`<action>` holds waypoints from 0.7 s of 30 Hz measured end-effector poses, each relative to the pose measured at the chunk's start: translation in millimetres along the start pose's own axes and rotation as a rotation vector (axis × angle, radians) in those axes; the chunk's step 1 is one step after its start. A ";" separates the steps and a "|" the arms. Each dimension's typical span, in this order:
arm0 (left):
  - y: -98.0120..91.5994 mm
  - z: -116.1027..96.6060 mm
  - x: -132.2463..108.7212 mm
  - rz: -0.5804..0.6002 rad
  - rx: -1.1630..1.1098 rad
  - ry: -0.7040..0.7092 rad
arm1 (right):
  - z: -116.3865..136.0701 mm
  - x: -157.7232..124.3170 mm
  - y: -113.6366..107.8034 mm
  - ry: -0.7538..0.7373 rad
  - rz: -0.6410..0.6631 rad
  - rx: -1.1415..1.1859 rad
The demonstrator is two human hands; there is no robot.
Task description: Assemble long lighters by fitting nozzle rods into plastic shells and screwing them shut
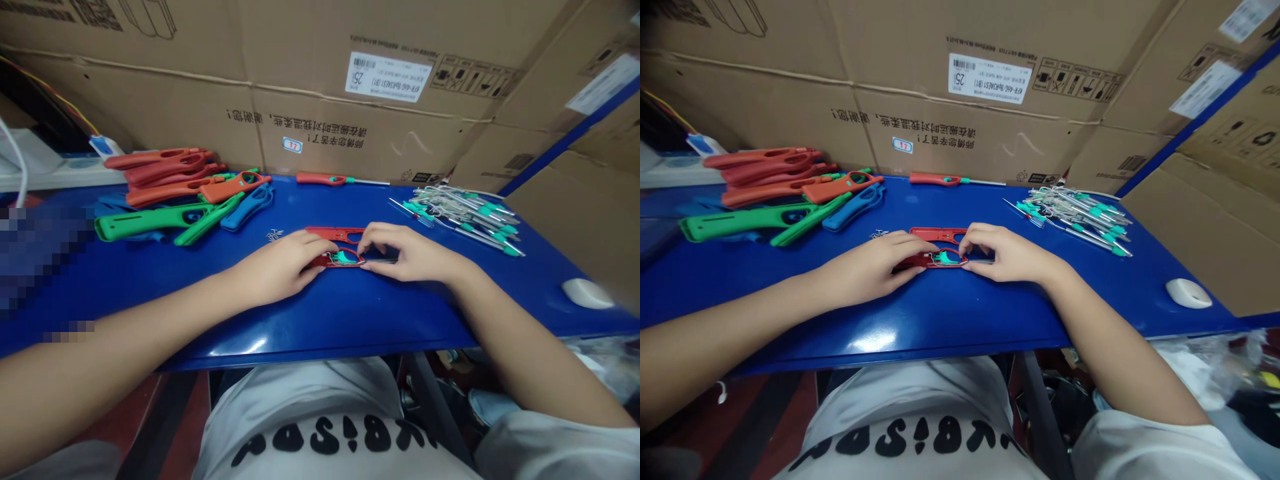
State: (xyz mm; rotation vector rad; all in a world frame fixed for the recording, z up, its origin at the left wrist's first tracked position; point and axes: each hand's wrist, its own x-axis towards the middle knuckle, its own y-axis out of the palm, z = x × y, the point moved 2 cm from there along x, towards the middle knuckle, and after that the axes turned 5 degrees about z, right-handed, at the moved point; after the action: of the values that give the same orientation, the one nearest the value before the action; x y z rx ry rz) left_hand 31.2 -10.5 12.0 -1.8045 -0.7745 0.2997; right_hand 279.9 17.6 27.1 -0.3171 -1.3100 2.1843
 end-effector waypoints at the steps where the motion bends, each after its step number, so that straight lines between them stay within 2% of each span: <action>1: 0.1 -0.2 0.0 0.004 0.004 0.000 | 1.0 0.5 1.8 -0.007 0.007 -0.003; 21: 0.1 -4.8 -1.3 0.017 -0.008 0.010 | 4.8 0.9 5.9 0.021 0.008 -0.110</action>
State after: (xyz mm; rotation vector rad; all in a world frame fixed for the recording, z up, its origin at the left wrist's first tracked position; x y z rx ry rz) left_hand 32.9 -14.9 13.4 -1.8195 -0.7552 0.2987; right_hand 274.8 12.4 24.4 -0.3878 -1.4230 2.1141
